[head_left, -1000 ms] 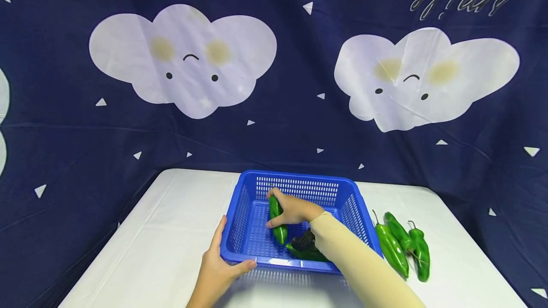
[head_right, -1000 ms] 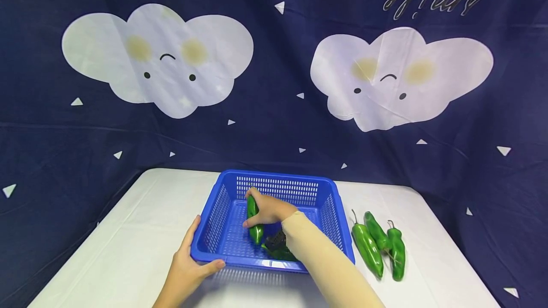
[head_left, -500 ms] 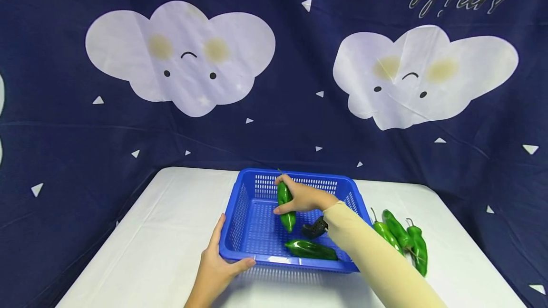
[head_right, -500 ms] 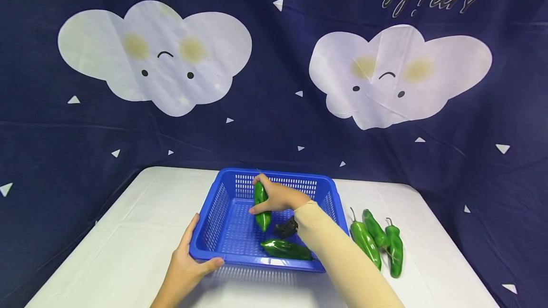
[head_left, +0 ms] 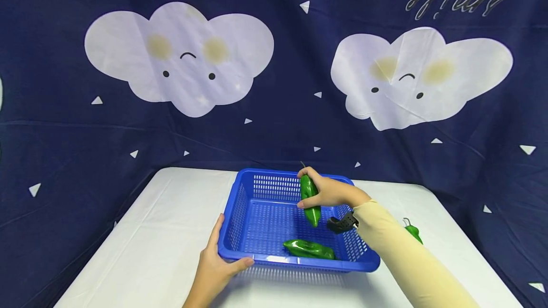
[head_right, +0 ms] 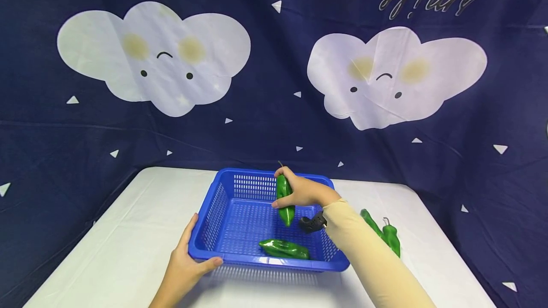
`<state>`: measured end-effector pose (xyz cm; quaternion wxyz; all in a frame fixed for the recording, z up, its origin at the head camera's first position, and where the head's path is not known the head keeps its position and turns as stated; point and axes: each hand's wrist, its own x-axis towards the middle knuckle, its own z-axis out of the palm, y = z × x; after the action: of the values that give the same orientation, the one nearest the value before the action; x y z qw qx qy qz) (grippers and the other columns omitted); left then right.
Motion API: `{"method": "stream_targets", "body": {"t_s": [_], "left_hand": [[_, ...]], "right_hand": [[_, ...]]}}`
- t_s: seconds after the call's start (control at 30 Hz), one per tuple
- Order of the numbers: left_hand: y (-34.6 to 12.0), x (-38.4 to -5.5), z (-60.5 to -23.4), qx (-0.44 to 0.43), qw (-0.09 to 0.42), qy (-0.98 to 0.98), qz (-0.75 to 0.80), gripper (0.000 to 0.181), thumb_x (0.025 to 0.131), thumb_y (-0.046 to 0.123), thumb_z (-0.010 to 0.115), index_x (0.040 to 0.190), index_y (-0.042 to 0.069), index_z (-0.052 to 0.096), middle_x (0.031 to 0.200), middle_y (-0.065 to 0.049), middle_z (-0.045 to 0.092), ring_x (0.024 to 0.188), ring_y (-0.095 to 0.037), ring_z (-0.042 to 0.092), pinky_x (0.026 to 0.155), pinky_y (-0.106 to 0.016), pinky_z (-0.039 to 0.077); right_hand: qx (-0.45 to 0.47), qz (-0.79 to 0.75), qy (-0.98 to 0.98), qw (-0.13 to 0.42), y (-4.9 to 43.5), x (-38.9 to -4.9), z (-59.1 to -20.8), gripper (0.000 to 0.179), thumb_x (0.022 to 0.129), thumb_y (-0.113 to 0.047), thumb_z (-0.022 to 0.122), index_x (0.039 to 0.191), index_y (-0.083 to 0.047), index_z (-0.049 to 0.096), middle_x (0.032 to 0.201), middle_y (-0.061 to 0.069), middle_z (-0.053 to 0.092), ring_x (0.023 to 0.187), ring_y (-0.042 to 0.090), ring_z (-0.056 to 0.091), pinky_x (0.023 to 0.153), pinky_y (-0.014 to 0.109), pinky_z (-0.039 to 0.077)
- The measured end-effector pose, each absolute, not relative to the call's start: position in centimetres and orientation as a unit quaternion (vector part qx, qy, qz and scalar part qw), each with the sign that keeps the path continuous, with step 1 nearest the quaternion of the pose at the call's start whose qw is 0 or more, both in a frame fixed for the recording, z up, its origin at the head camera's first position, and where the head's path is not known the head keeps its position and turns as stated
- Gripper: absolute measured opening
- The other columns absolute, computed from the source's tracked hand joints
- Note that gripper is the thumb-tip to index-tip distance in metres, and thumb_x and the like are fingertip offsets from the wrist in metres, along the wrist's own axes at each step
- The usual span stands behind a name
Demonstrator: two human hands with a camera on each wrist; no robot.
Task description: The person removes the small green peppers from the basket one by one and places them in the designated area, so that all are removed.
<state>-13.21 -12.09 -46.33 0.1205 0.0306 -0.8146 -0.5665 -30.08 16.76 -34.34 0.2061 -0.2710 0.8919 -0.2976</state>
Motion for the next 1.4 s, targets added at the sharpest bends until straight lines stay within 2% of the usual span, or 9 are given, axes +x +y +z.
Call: {"method": "stream_targets", "body": {"t_s": [0.3, 0.47, 0.7, 0.8, 1.0, 1.2, 1.4], "left_hand": [[-12.1, -13.2, -46.4, 0.020, 0.129, -0.819, -0.559, 0.125, 0.063, 0.028, 0.095, 0.160, 0.019, 0.018, 0.157, -0.020, 0.037, 0.132, -0.040, 0.052, 0.109, -0.058, 0.041], [-12.2, -13.3, -46.4, 0.022, 0.130, -0.817, -0.562, 0.124, 0.062, 0.030, 0.095, 0.159, 0.019, 0.018, 0.156, -0.019, 0.039, 0.131, -0.038, 0.053, 0.109, -0.056, 0.042], [-12.1, -13.3, -46.6, 0.023, 0.132, -0.816, -0.563, 0.125, 0.062, 0.029, 0.095, 0.160, 0.018, 0.018, 0.156, -0.019, 0.040, 0.129, -0.036, 0.056, 0.109, -0.055, 0.043], [-12.1, -13.3, -46.6, 0.023, 0.132, -0.814, -0.566, 0.125, 0.062, 0.029, 0.095, 0.159, 0.017, 0.019, 0.156, -0.019, 0.040, 0.129, -0.036, 0.055, 0.109, -0.055, 0.043], [-12.1, -13.3, -46.4, 0.024, 0.133, -0.812, -0.567, 0.124, 0.061, 0.029, 0.095, 0.159, 0.016, 0.020, 0.155, -0.019, 0.040, 0.129, -0.036, 0.055, 0.109, -0.055, 0.043], [-12.1, -13.3, -46.4, 0.025, 0.127, -0.812, -0.569, 0.124, 0.063, 0.029, 0.095, 0.159, 0.018, 0.018, 0.156, -0.019, 0.038, 0.130, -0.036, 0.054, 0.110, -0.055, 0.042], [-12.1, -13.3, -46.5, 0.026, 0.124, -0.810, -0.572, 0.124, 0.062, 0.030, 0.095, 0.159, 0.018, 0.018, 0.157, -0.018, 0.038, 0.131, -0.035, 0.053, 0.111, -0.055, 0.041]], "right_hand": [[-0.254, -0.289, 0.900, 0.205, 21.3, -29.6, -33.2, 0.079, 0.084, -0.041, 0.078, 0.140, -0.023, 0.027, 0.109, 0.013, 0.056, 0.093, 0.021, 0.063, 0.086, 0.037, 0.054], [-0.248, -0.285, 0.904, 0.200, 23.7, -29.3, -32.8, 0.078, 0.085, -0.040, 0.078, 0.140, -0.020, 0.026, 0.105, 0.013, 0.056, 0.089, 0.021, 0.062, 0.083, 0.035, 0.053], [-0.233, -0.268, 0.917, 0.184, 26.7, -28.8, -32.2, 0.078, 0.085, -0.041, 0.077, 0.139, -0.016, 0.026, 0.102, 0.010, 0.057, 0.091, 0.020, 0.060, 0.086, 0.036, 0.050], [-0.237, -0.278, 0.914, 0.177, 28.1, -28.5, -32.1, 0.078, 0.086, -0.036, 0.077, 0.139, -0.011, 0.026, 0.101, 0.010, 0.057, 0.090, 0.021, 0.060, 0.084, 0.035, 0.052], [-0.225, -0.297, 0.911, 0.180, 30.5, -28.0, -32.3, 0.075, 0.087, -0.028, 0.077, 0.138, -0.011, 0.024, 0.091, 0.009, 0.056, 0.082, 0.020, 0.059, 0.077, 0.029, 0.051], [-0.205, -0.298, 0.914, 0.185, 32.8, -27.7, -32.9, 0.076, 0.087, -0.026, 0.076, 0.138, -0.009, 0.023, 0.093, 0.011, 0.054, 0.081, 0.022, 0.059, 0.070, 0.028, 0.053], [-0.190, -0.288, 0.920, 0.188, 34.7, -27.3, -33.2, 0.078, 0.087, -0.026, 0.076, 0.140, -0.008, 0.022, 0.095, 0.012, 0.053, 0.083, 0.022, 0.058, 0.070, 0.029, 0.053]]}}
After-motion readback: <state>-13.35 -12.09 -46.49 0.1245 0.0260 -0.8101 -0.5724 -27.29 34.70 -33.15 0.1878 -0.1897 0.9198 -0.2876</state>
